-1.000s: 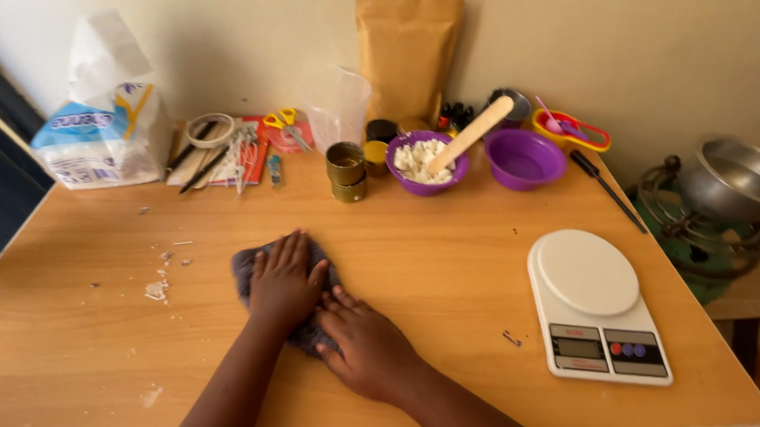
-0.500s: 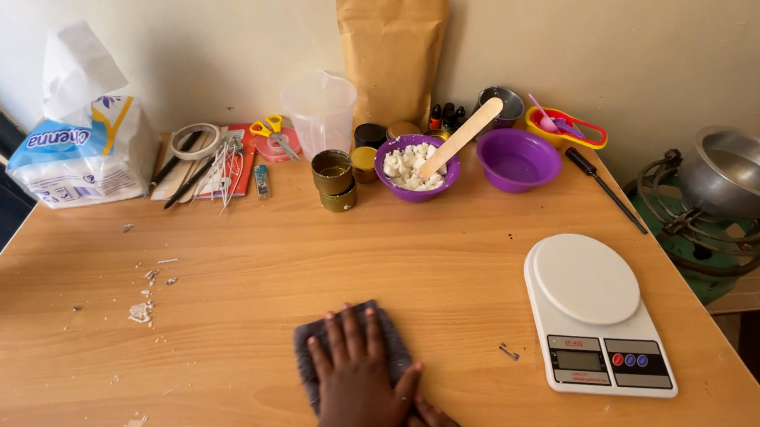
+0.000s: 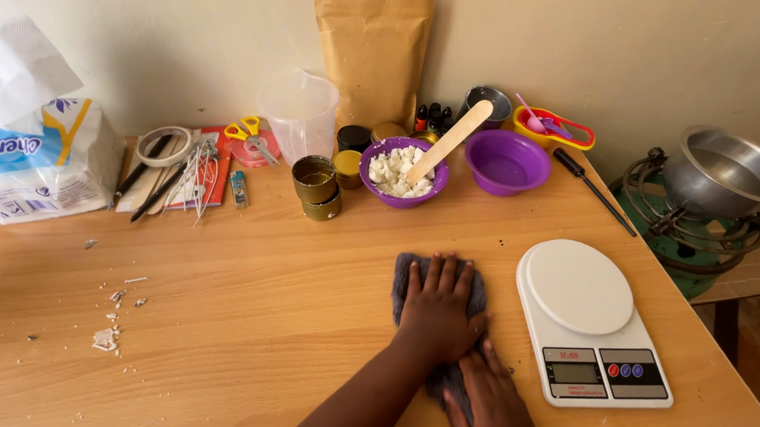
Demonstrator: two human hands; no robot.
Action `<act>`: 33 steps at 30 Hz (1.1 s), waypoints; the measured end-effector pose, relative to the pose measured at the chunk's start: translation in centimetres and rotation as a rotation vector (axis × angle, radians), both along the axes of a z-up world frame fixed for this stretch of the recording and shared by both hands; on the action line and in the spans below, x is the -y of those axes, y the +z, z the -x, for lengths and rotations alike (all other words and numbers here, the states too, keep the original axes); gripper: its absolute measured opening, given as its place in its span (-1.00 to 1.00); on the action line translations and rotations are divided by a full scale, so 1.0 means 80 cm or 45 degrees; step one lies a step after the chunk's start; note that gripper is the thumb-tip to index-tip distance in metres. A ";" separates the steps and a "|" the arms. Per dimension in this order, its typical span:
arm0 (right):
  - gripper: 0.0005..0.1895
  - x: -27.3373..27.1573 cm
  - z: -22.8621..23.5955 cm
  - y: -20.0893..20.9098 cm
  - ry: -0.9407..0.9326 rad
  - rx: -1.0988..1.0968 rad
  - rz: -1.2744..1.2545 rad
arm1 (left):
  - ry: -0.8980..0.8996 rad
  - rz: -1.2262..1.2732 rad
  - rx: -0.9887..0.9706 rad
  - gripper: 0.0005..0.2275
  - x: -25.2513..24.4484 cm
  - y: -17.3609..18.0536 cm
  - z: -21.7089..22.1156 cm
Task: Stirring wax in a bowl and cleaning the workstation by wiping a digital scale and table surface with a cloth.
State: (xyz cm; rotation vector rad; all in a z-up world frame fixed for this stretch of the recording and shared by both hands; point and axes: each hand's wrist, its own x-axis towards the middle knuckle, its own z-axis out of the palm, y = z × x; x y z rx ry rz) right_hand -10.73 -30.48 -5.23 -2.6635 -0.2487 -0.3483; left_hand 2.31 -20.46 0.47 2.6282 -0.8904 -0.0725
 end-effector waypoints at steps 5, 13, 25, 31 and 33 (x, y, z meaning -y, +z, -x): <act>-0.44 -0.005 -0.053 0.054 0.016 -0.020 0.005 | 0.074 0.074 0.017 -0.32 0.011 0.003 -0.057; -0.57 -0.033 -0.119 0.100 0.277 -0.202 -0.193 | 0.318 -0.054 -0.184 -0.34 -0.040 0.030 -0.102; -0.55 -0.087 -0.083 0.080 0.427 -0.024 -0.039 | 0.507 -0.028 -0.128 -0.33 -0.119 0.022 -0.051; -0.49 -0.081 -0.036 0.082 0.491 0.023 0.019 | 0.523 0.012 -0.041 -0.31 -0.120 0.007 -0.005; -0.51 -0.080 -0.017 0.085 0.491 0.017 0.015 | 0.516 0.001 -0.033 -0.29 -0.117 0.003 0.012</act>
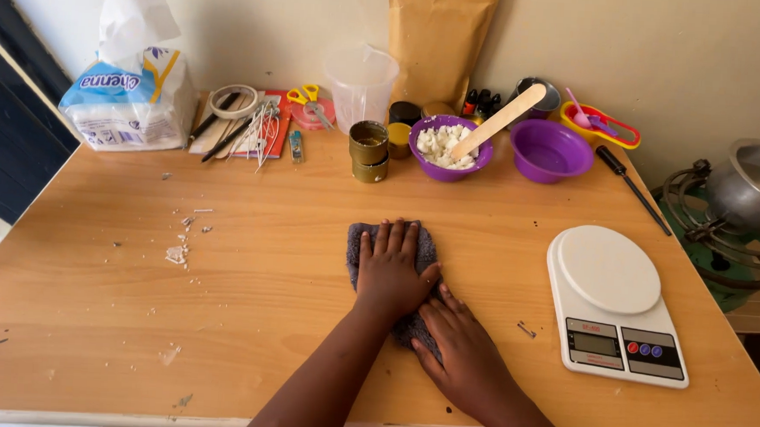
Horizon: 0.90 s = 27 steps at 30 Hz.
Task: Stirring wax in a bowl and cleaning the workstation by wiping a digital scale and table surface with a cloth.
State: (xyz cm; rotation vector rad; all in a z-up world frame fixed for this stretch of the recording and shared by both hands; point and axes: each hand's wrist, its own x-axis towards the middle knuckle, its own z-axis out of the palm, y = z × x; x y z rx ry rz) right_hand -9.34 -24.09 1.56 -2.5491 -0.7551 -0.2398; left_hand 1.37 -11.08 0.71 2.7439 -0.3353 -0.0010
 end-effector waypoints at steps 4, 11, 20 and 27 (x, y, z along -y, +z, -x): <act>-0.54 0.006 0.028 -0.008 -0.022 0.089 -0.030 | -0.054 -0.025 -0.015 -0.28 0.008 0.005 0.029; -0.52 0.005 0.044 -0.016 -0.146 0.027 0.026 | -0.138 -0.064 -0.061 -0.29 0.022 0.008 0.027; -0.39 0.001 -0.001 -0.038 -0.386 0.029 0.160 | -0.432 -0.036 -0.090 -0.30 0.041 0.016 -0.039; -0.44 0.014 -0.087 -0.036 -0.319 0.031 0.149 | -0.372 0.016 -0.054 -0.35 0.046 0.015 -0.116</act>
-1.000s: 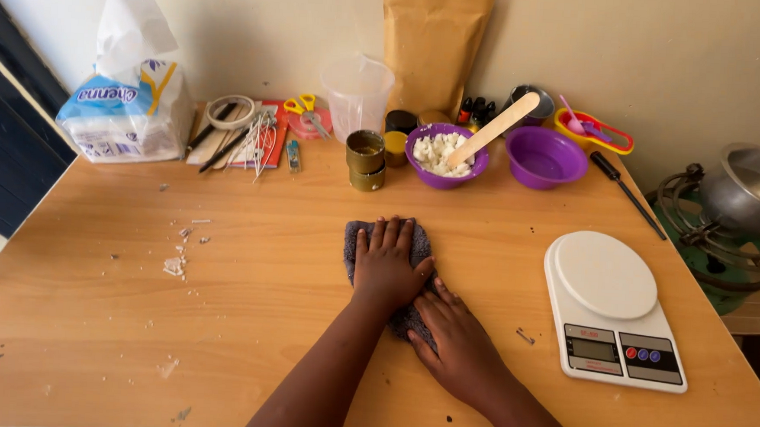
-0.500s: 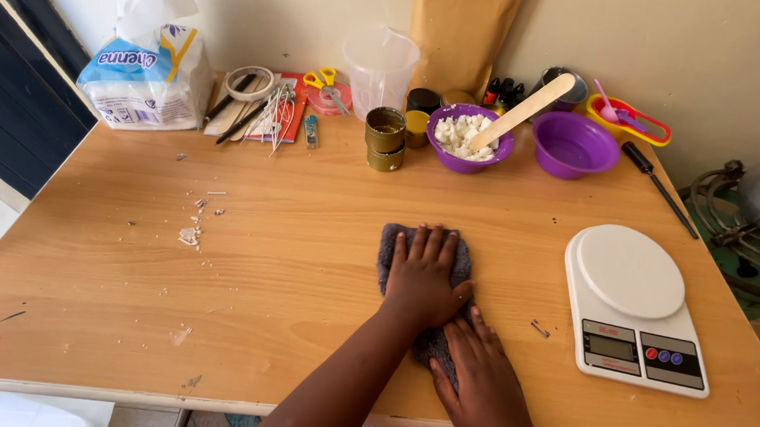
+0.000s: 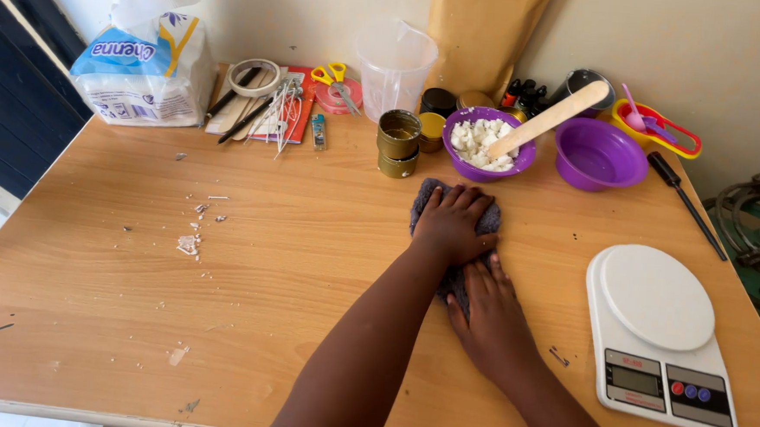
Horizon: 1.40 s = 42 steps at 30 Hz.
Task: Stirring wax in a bowl and cleaning the workstation by wiping a digital scale and table surface with a cloth.
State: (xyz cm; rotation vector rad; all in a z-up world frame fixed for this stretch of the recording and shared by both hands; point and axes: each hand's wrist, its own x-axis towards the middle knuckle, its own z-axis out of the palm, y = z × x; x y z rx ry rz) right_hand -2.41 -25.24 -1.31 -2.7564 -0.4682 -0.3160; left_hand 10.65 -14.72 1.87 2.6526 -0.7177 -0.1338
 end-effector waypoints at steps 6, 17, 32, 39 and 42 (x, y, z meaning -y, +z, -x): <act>-0.53 -0.017 -0.025 0.054 -0.016 -0.238 0.046 | 0.095 -0.134 -0.021 -0.37 -0.011 -0.008 -0.028; -0.54 -0.006 -0.011 0.047 0.342 -0.199 0.009 | 0.321 -0.052 -0.055 -0.36 -0.062 0.004 0.043; -0.51 0.017 0.082 0.014 0.242 -0.092 -0.113 | 0.070 0.002 0.019 -0.32 -0.014 0.000 0.103; -0.42 0.029 0.062 0.010 0.087 -0.092 -0.115 | -0.075 -0.015 -0.035 -0.30 0.014 0.007 0.064; -0.43 0.035 0.041 0.016 0.080 -0.110 -0.151 | -0.095 0.009 -0.020 -0.32 0.018 0.010 0.043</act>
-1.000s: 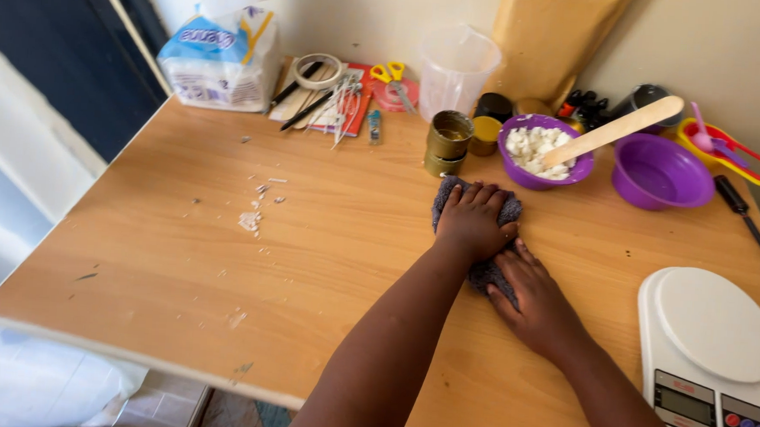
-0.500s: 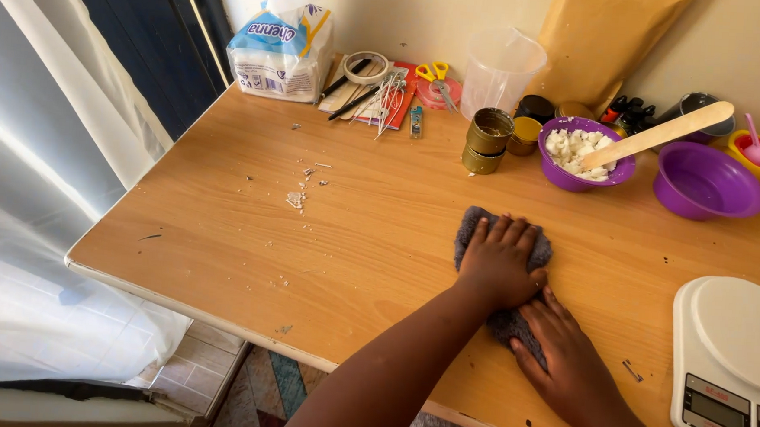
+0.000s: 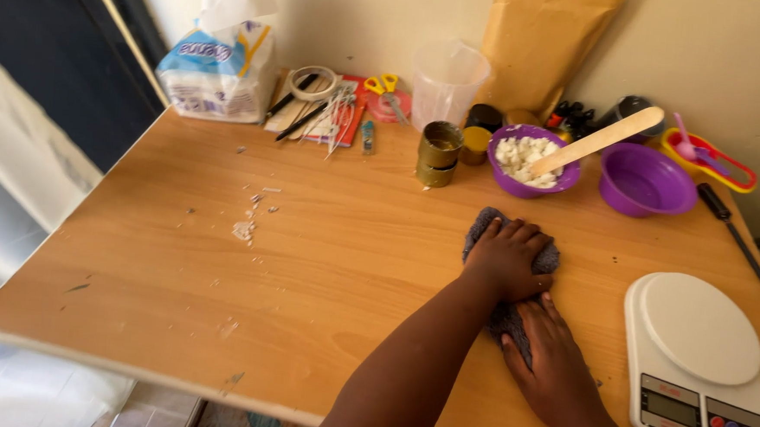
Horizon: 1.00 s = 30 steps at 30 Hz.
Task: Stirring wax in a bowl and cleaning the workstation by wiping a digital scale and table surface with a cloth.
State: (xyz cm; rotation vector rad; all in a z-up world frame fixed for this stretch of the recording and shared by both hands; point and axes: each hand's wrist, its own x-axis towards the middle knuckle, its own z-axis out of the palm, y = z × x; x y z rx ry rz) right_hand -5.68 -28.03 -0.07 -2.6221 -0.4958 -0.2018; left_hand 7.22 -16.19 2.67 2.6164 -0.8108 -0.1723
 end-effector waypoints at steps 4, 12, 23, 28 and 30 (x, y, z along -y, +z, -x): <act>-0.45 0.002 -0.023 0.013 -0.008 -0.100 -0.022 | -0.003 0.072 0.015 -0.37 0.004 -0.003 -0.026; -0.58 -0.002 -0.070 0.023 0.124 -0.019 -0.061 | 0.085 0.312 0.105 -0.50 -0.008 -0.026 -0.059; -0.53 0.002 -0.096 0.022 0.460 0.000 -0.129 | 0.475 0.161 0.118 -0.47 -0.066 -0.010 0.001; -0.51 -0.006 -0.061 0.020 0.486 0.035 -0.100 | 0.514 0.134 0.081 -0.47 -0.075 0.003 0.047; -0.52 -0.004 -0.041 0.019 0.475 0.009 -0.061 | 0.544 0.113 0.053 -0.46 -0.074 0.011 0.069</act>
